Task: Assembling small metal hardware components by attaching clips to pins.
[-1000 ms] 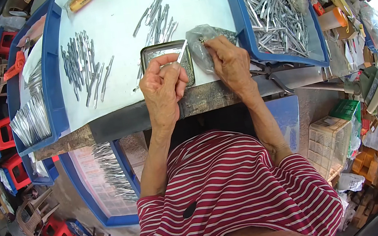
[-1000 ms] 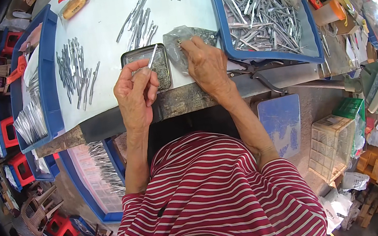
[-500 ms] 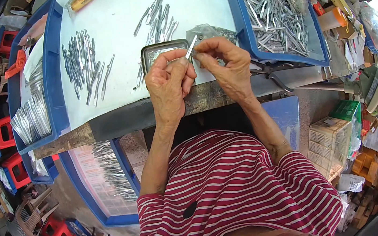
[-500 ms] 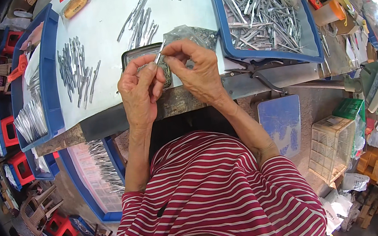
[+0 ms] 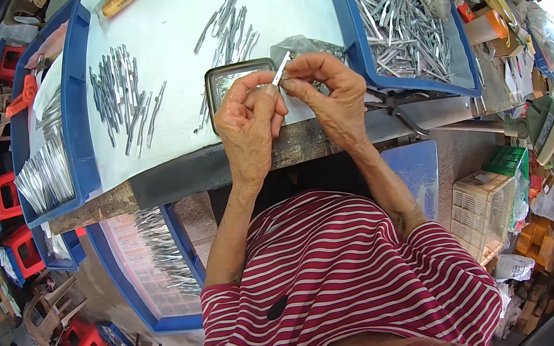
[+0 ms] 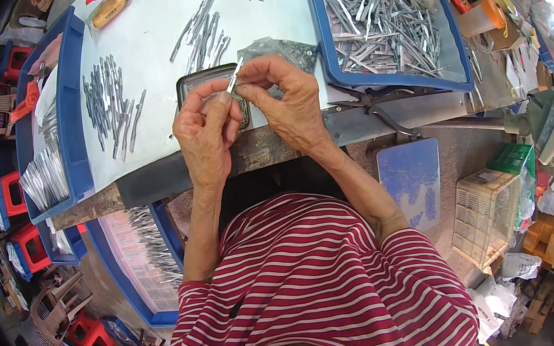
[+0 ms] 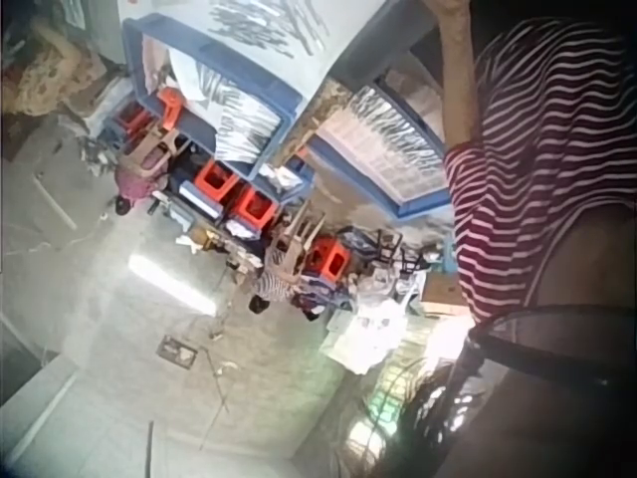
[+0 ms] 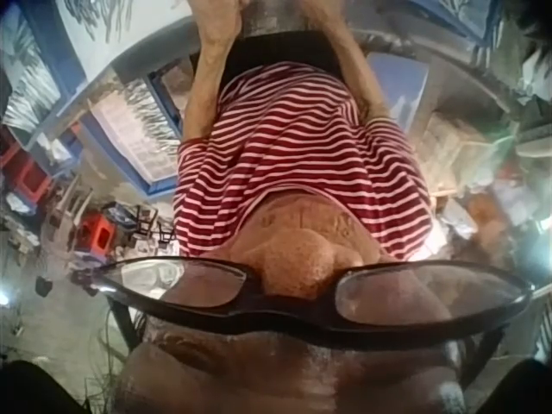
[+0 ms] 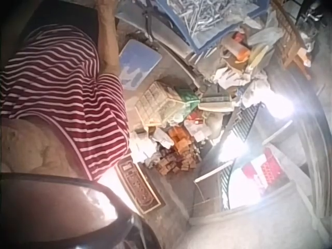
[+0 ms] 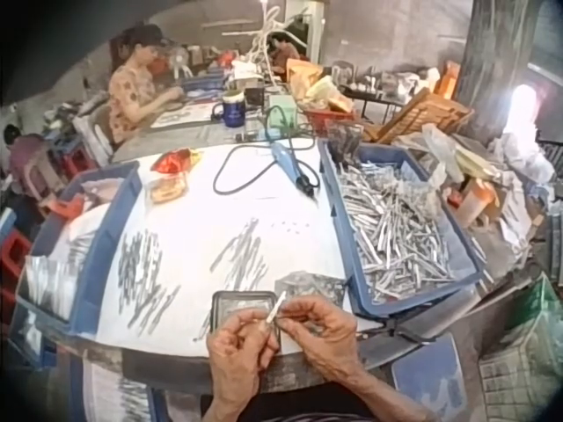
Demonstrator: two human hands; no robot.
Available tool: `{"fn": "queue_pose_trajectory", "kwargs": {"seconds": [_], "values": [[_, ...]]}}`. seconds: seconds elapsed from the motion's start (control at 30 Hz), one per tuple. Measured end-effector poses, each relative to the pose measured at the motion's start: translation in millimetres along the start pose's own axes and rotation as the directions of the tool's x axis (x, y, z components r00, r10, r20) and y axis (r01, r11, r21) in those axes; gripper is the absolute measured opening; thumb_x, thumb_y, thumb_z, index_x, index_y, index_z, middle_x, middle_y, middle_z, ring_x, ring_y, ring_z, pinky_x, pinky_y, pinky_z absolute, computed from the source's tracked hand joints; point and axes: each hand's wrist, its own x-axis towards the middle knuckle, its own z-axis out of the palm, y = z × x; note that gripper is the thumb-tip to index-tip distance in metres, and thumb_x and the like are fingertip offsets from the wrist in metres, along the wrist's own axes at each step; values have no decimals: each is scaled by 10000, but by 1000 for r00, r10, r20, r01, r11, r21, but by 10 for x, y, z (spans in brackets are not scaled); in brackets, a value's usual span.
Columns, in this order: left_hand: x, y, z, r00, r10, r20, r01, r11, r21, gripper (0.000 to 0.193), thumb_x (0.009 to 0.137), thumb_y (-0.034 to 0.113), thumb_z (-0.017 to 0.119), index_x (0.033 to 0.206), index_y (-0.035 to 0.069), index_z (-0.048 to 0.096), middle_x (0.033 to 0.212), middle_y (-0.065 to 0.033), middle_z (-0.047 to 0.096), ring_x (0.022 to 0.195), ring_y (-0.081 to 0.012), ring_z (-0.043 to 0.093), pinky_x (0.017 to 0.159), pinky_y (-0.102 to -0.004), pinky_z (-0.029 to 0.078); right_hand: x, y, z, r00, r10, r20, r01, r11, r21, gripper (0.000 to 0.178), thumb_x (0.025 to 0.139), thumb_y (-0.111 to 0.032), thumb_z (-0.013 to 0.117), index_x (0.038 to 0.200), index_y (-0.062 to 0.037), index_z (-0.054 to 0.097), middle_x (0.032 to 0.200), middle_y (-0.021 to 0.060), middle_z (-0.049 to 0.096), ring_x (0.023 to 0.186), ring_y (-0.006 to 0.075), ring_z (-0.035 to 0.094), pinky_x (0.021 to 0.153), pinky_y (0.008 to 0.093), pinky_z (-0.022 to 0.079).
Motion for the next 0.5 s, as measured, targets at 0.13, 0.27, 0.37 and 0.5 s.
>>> {"fn": "queue_pose_trajectory", "kwargs": {"seconds": [0.13, 0.27, 0.37, 0.5], "values": [[1, -19, 8, 1000, 24, 4, -24, 999, 32, 125, 833, 15, 492, 939, -34, 536, 600, -27, 524, 434, -19, 387, 389, -150, 289, -5, 11, -7, 1000, -28, 3, 28, 1000, -8, 158, 722, 5, 635, 871, -10, 586, 794, 37, 600, 718, 83, 564, 650, 208, 453], [-4, -34, 12, 999, 36, 4, -36, 997, 71, 126, 835, 19, 493, 941, -33, 539, 603, -25, 525, 437, -17, 390, 389, -147, 290, -3, 0, -18, 999, -34, 11, 34, 999, -13, 170, 726, 14, 645, 882, 9, 579, 802, 27, 614, 736, 69, 570, 666, 191, 461], [-8, -30, 16, 999, 42, 10, -43, 995, 89, 127, 834, 21, 496, 940, -30, 542, 605, -27, 526, 438, -17, 391, 389, -144, 289, -2, 18, -27, 1000, -20, 21, 20, 1000, 3, 161, 728, 8, 647, 874, 9, 578, 798, 30, 613, 734, 71, 570, 667, 193, 466], [-12, -6, 27, 1000, 12, 25, -12, 1000, 17, 130, 830, 21, 502, 941, -34, 544, 607, -34, 529, 433, -20, 389, 386, -144, 289, -2, 6, -51, 1000, -5, 4, 5, 1000, 27, 151, 718, -2, 642, 858, -15, 586, 785, 32, 607, 716, 78, 570, 651, 206, 459]]}}
